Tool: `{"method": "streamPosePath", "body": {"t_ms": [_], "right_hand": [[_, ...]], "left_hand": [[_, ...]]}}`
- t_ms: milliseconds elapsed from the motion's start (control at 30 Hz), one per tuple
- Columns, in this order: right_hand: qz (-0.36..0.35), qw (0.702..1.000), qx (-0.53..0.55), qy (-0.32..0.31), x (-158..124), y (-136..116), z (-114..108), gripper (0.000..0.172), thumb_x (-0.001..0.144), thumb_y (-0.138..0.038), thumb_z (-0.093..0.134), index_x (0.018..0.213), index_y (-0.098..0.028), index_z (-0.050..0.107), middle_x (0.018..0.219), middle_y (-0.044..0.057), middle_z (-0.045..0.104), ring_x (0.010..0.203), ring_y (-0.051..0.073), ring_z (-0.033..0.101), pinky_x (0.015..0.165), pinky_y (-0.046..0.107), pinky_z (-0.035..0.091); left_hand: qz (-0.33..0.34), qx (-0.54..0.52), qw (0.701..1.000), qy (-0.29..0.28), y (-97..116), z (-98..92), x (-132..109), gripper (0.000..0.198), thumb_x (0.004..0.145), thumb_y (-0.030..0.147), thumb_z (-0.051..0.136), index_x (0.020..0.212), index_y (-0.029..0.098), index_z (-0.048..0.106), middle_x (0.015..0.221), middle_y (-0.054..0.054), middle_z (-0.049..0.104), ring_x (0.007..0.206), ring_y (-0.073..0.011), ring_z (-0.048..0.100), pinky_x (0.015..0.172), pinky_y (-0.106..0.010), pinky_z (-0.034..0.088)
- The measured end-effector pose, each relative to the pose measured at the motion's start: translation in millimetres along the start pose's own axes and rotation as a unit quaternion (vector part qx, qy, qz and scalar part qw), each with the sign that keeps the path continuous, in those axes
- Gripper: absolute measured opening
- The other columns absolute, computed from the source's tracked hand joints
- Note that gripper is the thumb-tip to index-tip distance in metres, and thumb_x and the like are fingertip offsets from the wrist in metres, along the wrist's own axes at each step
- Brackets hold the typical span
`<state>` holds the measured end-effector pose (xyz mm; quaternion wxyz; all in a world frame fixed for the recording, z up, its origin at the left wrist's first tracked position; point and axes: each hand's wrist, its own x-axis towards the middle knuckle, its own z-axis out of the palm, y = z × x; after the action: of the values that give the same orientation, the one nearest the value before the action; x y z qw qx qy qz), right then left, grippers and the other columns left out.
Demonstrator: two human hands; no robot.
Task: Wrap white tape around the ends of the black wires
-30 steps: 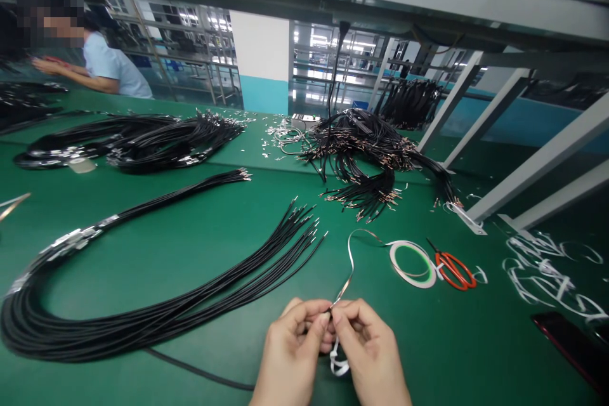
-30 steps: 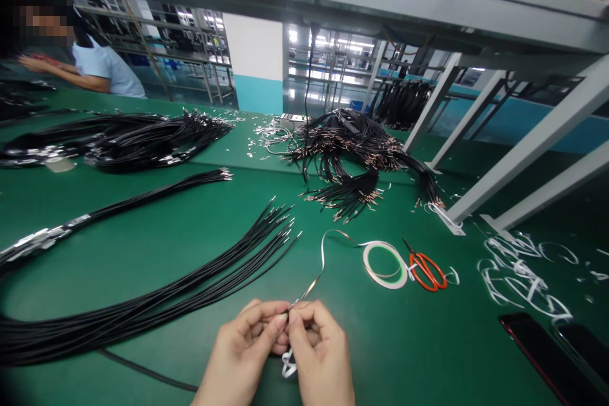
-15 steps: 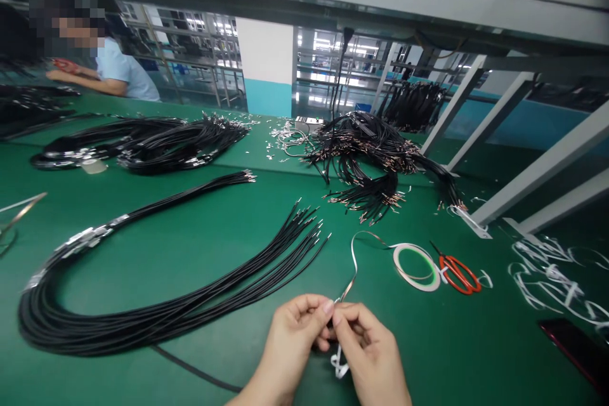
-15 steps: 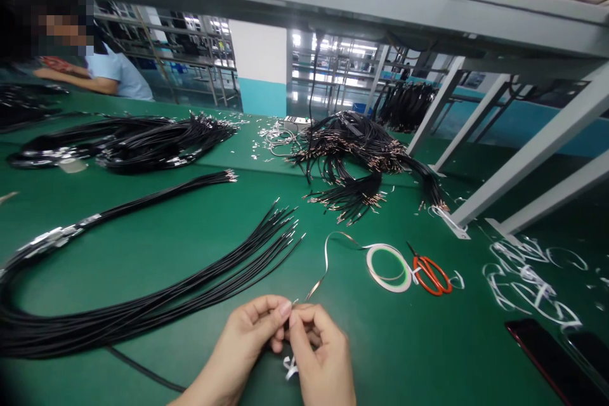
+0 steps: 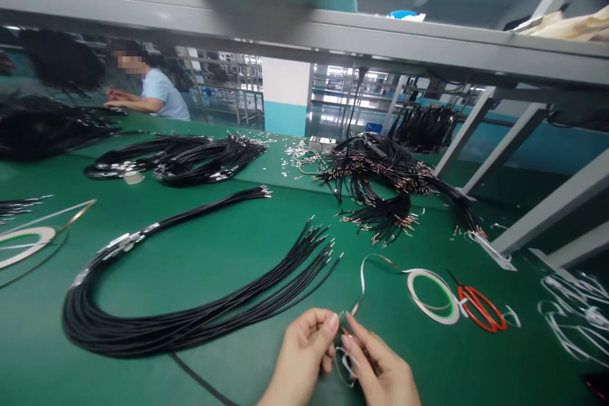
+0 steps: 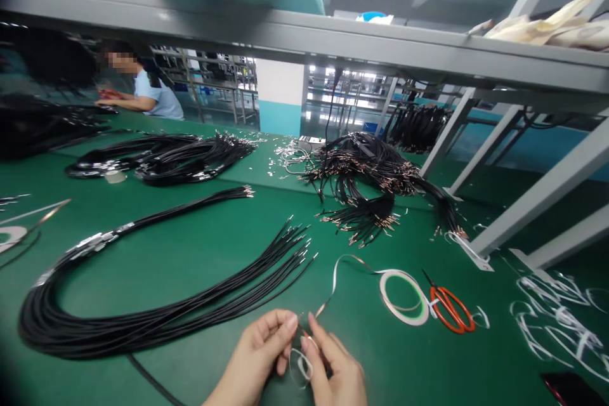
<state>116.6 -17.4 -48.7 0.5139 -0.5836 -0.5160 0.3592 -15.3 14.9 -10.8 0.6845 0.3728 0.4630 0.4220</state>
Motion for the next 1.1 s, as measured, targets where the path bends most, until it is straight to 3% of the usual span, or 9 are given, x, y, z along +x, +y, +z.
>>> {"method": "streamPosePath", "body": {"t_ms": [67, 167, 267, 333, 500, 667, 867, 1100], "right_hand": [[0.021, 0.999, 0.0, -0.026, 1, -1, -4, 0.046, 0.081, -0.044, 0.06, 0.117, -0.017, 0.065, 0.079, 0.007, 0.068, 0.064, 0.017, 0.061, 0.06, 0.023, 0.05], [0.001, 0.997, -0.002, -0.077, 2, -10, -9, 0.038, 0.086, -0.041, 0.054, 0.115, -0.018, 0.065, 0.091, 0.009, 0.066, 0.075, 0.018, 0.062, 0.067, 0.024, 0.05], [-0.042, 0.999, 0.0, -0.016, 3, -21, -8, 0.028, 0.086, -0.039, 0.053, 0.1, -0.02, 0.069, 0.109, 0.01, 0.061, 0.099, 0.021, 0.058, 0.085, 0.027, 0.046], [-0.01, 0.999, 0.035, 0.0, 3, -25, -4, 0.029, 0.085, -0.041, 0.055, 0.101, -0.021, 0.068, 0.114, 0.01, 0.061, 0.108, 0.023, 0.056, 0.092, 0.03, 0.043], [0.083, 0.988, 0.117, -0.063, 2, -29, -2, 0.034, 0.082, -0.044, 0.06, 0.096, -0.014, 0.066, 0.093, 0.011, 0.068, 0.087, 0.023, 0.064, 0.078, 0.031, 0.049], [0.101, 0.986, 0.125, -0.046, 2, -37, -5, 0.034, 0.081, -0.045, 0.061, 0.086, -0.012, 0.064, 0.077, 0.009, 0.067, 0.07, 0.019, 0.062, 0.066, 0.027, 0.048], [0.103, 0.986, 0.122, -0.037, 0, -37, -3, 0.034, 0.08, -0.046, 0.061, 0.084, -0.012, 0.065, 0.071, 0.006, 0.064, 0.067, 0.017, 0.059, 0.063, 0.025, 0.046], [0.088, 0.99, 0.106, -0.04, 0, -37, -5, 0.03, 0.082, -0.043, 0.06, 0.084, -0.014, 0.066, 0.075, 0.006, 0.065, 0.072, 0.017, 0.058, 0.067, 0.025, 0.045]], "left_hand": [[0.005, -0.027, 1.0, -0.01, 1, -2.7, 1, 0.043, 0.072, 0.049, 0.067, 0.085, 0.009, 0.058, 0.058, 0.002, 0.052, 0.046, -0.0031, 0.042, 0.048, -0.016, 0.032], [0.004, -0.047, 0.999, -0.017, 2, -5.0, 2, 0.047, 0.062, 0.041, 0.078, 0.091, 0.009, 0.059, 0.067, 0.0, 0.057, 0.052, -0.006, 0.051, 0.053, -0.019, 0.041], [0.001, -0.026, 1.0, -0.007, 3, -5.4, 1, 0.047, 0.057, 0.035, 0.082, 0.088, 0.009, 0.058, 0.062, 0.0, 0.058, 0.054, -0.0093, 0.055, 0.054, -0.021, 0.044], [0.001, -0.017, 1.0, -0.008, 3, -5.3, -1, 0.041, 0.059, 0.032, 0.081, 0.085, 0.01, 0.057, 0.061, -0.001, 0.059, 0.057, -0.0104, 0.057, 0.057, -0.021, 0.046], [-0.002, 0.011, 1.0, -0.009, 2, -6.0, -3, 0.035, 0.064, 0.03, 0.078, 0.087, 0.01, 0.06, 0.068, -0.003, 0.062, 0.061, -0.0107, 0.06, 0.06, -0.021, 0.047], [-0.009, 0.043, 0.999, -0.003, 1, -4.4, -3, 0.033, 0.066, 0.033, 0.076, 0.084, 0.009, 0.062, 0.067, -0.005, 0.064, 0.061, -0.0121, 0.061, 0.058, -0.021, 0.047], [-0.024, 0.017, 1.0, 0.011, 4, 0.8, -5, 0.037, 0.063, 0.036, 0.078, 0.081, 0.008, 0.061, 0.067, -0.005, 0.064, 0.059, -0.0125, 0.061, 0.057, -0.022, 0.049], [-0.055, 0.006, 0.998, -0.026, 10, 0.1, -6, 0.042, 0.064, 0.041, 0.077, 0.081, 0.007, 0.06, 0.064, -0.008, 0.065, 0.057, -0.0129, 0.06, 0.059, -0.025, 0.049]]}}
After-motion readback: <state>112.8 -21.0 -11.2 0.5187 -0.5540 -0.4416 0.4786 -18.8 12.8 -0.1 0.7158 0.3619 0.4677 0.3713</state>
